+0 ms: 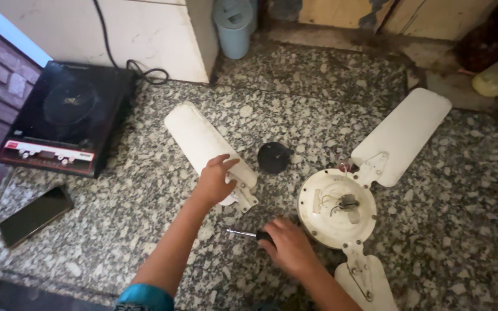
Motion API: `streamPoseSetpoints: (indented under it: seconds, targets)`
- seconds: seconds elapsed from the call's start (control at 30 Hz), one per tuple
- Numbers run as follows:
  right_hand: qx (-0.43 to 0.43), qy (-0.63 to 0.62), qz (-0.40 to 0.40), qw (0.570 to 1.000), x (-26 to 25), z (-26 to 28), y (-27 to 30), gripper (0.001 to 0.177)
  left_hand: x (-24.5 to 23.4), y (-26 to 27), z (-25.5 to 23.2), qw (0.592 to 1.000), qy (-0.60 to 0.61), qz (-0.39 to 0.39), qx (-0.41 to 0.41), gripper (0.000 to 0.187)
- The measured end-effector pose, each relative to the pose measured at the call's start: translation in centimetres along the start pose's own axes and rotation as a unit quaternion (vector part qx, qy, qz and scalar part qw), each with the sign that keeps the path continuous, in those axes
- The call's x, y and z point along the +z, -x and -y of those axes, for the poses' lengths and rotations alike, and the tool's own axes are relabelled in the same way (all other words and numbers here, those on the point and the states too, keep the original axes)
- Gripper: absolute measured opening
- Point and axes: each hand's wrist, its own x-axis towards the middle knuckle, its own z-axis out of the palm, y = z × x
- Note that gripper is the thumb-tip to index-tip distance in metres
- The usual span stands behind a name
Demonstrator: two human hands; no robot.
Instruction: The person uses a screwdriver to attach a white fan blade to the central hub of a ceiling fan. They align the blade, insert screws, and tighten them to secure the blade in place.
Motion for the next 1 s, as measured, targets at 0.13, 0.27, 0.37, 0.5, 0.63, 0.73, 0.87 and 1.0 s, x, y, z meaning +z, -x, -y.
streamPoseSetpoints:
  seconds: [0.13,0.27,0.37,0.5,0.63,0.73,0.87,1.0]
  targets:
    - [0.018,0.023,-0.002,1.000,1.6,-0.4,-0.6,0.030,0.1,2.4,-0.2,0.998,-0.043,0.039,-0.028,0.072]
    - [0.012,0.039,-0.124,0.991,2.3,0.0,-3.5,0.054,1.1,3.8,0.3,0.998,-0.026,0.049,-0.035,0.074]
    - [0.091,0.080,-0.077,0.990,3.1,0.6,-6.7,0.070,1.5,4.7,0.5,0.999,-0.018,0.021,-0.018,0.074]
    - [0.103,0.106,-0.087,0.985,4.4,0.8,-8.7,0.074,0.9,4.6,0.4,0.999,0.008,0.038,-0.028,0.077]
    - [0.194,0.036,-0.064,0.978,6.0,-0.8,-9.2,0.070,-0.8,4.6,-0.3,0.995,-0.018,0.089,-0.041,0.092]
    - [0.212,-0.118,-0.092,0.966,6.6,-3.1,-9.3,0.088,-2.6,3.8,-1.2,0.989,-0.031,0.140,-0.046,0.108]
    - [0.293,-0.428,-0.080,0.851,7.1,-5.2,-8.3,0.078,-5.1,2.1,-3.1,0.982,-0.050,0.182,-0.022,0.120]
    - [0.293,-0.546,-0.108,0.777,6.1,-5.2,-6.4,0.061,-8.2,0.7,-5.8,0.968,-0.075,0.240,-0.017,0.132]
